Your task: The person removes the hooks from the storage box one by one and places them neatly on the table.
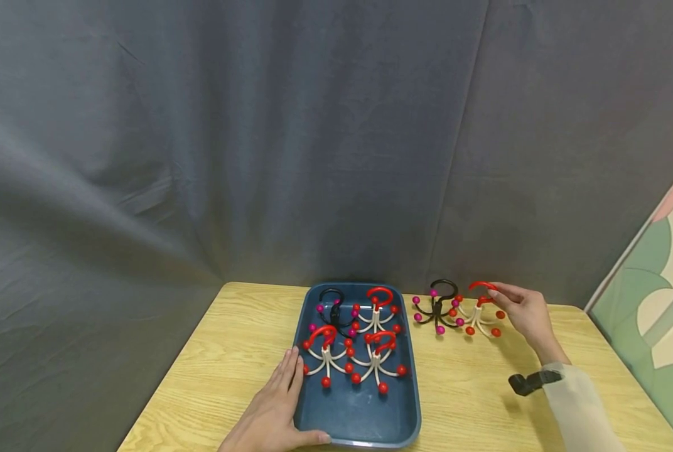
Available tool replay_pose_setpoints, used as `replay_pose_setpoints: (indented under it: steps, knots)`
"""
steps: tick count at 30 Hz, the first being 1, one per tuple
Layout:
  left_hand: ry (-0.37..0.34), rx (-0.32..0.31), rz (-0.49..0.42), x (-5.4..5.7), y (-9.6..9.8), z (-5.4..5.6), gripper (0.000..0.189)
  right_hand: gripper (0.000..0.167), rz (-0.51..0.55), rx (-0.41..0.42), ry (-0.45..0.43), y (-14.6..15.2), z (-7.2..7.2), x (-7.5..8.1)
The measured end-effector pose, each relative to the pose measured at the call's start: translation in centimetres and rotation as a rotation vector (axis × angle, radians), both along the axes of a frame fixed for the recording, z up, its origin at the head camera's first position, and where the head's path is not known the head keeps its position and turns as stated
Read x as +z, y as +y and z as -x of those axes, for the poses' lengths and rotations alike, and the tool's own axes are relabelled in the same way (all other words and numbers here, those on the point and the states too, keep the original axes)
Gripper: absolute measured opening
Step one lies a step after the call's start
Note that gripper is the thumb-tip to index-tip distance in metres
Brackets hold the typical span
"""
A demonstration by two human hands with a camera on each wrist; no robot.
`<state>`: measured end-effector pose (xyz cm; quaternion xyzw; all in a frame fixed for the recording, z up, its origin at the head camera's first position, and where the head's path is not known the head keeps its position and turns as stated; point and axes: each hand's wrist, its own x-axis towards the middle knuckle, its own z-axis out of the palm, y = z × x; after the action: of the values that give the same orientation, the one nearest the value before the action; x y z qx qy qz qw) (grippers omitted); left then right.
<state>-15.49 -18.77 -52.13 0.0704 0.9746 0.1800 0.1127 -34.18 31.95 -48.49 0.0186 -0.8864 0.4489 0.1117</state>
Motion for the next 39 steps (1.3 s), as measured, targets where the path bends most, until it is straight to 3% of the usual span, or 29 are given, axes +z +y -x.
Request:
replay_pose_setpoints:
  steps: [16, 22, 27, 33, 39]
  knots:
    - [0.0, 0.014, 0.0, 0.1, 0.1, 0.0, 0.144, 0.042, 0.041, 0.058, -0.002, 0.3, 0.6, -0.3]
    - [-0.005, 0.01, -0.002, 0.0, 0.0, 0.0, 0.143, 0.042, -0.041, 0.028, 0.015, 0.1, 0.1, 0.1]
    - [0.003, 0.009, 0.002, -0.1, 0.1, 0.0, 0.144, 0.046, -0.118, 0.017, 0.086, -0.6, -0.9, 1.5]
    - [0.025, -0.007, 0.003, -0.1, 0.0, 0.0, 0.143, 0.054, -0.095, 0.046, 0.106, -2.4, -3.0, 4.5]
    - [0.033, -0.014, 0.002, -0.1, -0.1, -0.1, 0.142, 0.047, -0.068, 0.11, 0.147, -4.9, -5.1, 6.5]
